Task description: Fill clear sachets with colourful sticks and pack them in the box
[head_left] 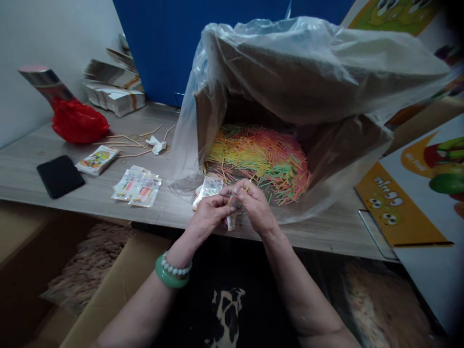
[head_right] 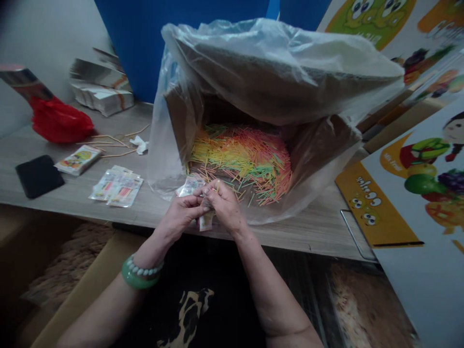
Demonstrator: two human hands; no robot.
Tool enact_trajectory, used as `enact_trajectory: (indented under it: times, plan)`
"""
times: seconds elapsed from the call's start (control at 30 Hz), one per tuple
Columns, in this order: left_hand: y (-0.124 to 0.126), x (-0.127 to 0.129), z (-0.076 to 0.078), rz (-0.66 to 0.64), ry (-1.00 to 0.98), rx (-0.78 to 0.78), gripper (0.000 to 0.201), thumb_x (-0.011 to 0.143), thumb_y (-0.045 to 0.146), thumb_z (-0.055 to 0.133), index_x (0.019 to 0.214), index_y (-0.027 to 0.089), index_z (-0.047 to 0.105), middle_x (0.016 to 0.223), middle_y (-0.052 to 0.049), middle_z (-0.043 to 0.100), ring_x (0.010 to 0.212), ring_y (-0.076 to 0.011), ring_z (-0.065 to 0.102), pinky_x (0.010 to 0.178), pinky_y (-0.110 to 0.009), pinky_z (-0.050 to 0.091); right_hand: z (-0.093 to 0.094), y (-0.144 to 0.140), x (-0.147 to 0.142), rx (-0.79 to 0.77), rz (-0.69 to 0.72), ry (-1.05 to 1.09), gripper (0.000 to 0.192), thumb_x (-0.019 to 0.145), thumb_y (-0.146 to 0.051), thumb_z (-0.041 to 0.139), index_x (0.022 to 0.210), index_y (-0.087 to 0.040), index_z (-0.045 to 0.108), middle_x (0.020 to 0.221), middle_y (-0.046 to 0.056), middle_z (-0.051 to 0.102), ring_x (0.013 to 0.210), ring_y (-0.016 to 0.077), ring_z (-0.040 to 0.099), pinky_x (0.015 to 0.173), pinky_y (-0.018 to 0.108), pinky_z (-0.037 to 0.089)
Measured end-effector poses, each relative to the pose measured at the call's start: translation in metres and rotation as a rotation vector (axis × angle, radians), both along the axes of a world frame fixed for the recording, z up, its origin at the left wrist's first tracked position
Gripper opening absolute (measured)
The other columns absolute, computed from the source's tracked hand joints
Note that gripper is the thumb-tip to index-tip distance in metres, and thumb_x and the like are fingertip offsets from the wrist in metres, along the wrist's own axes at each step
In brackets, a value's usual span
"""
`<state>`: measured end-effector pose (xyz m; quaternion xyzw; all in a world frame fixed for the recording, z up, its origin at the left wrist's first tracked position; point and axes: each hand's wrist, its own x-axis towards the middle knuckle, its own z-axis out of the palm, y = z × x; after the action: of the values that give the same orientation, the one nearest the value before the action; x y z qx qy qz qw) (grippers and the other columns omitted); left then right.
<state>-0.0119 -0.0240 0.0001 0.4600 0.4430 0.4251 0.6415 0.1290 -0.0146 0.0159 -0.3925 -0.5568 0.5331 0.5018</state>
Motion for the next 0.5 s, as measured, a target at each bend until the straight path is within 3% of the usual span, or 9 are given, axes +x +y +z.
enact_trajectory:
  times: [0.2,0.33,0.5]
  plan:
    - [0.04,0.029,0.0,-0.015,-0.031,0.223,0.014,0.063,0.025,0.074,0.066,0.013,0.069,0.064,0.001,0.061,0.067,-0.0134,0.055,0.066,-0.025,0.043,0.001,0.033,0.002,0.082,-0.058,0.0,0.021,0.086,-0.04,0.061,0.081,-0.02,0.061,0.092,0.003,0.071,0.089,0.0167,0.063,0.087,0.031,0.047]
    - [0.062,0.048,-0.005,-0.021,-0.175,0.195,0.02,0.063,0.027,0.075,0.075,0.013,0.068,0.069,0.001,0.064,0.067,-0.0138,0.056,0.068,-0.026,0.044,0.004,0.054,0.008,0.115,-0.121,0.047,0.023,0.085,-0.041,0.058,0.08,-0.019,0.065,0.092,0.005,0.071,0.09,0.0178,0.064,0.09,0.032,0.047]
    - [0.065,0.053,-0.014,-0.032,-0.266,0.147,0.028,0.063,0.028,0.08,0.085,0.014,0.069,0.077,0.0,0.069,0.069,-0.0132,0.059,0.069,-0.025,0.046,-0.002,0.067,0.017,0.092,-0.293,0.222,0.03,0.083,-0.049,0.057,0.083,-0.02,0.064,0.081,0.005,0.07,0.08,0.0182,0.065,0.08,0.033,0.051]
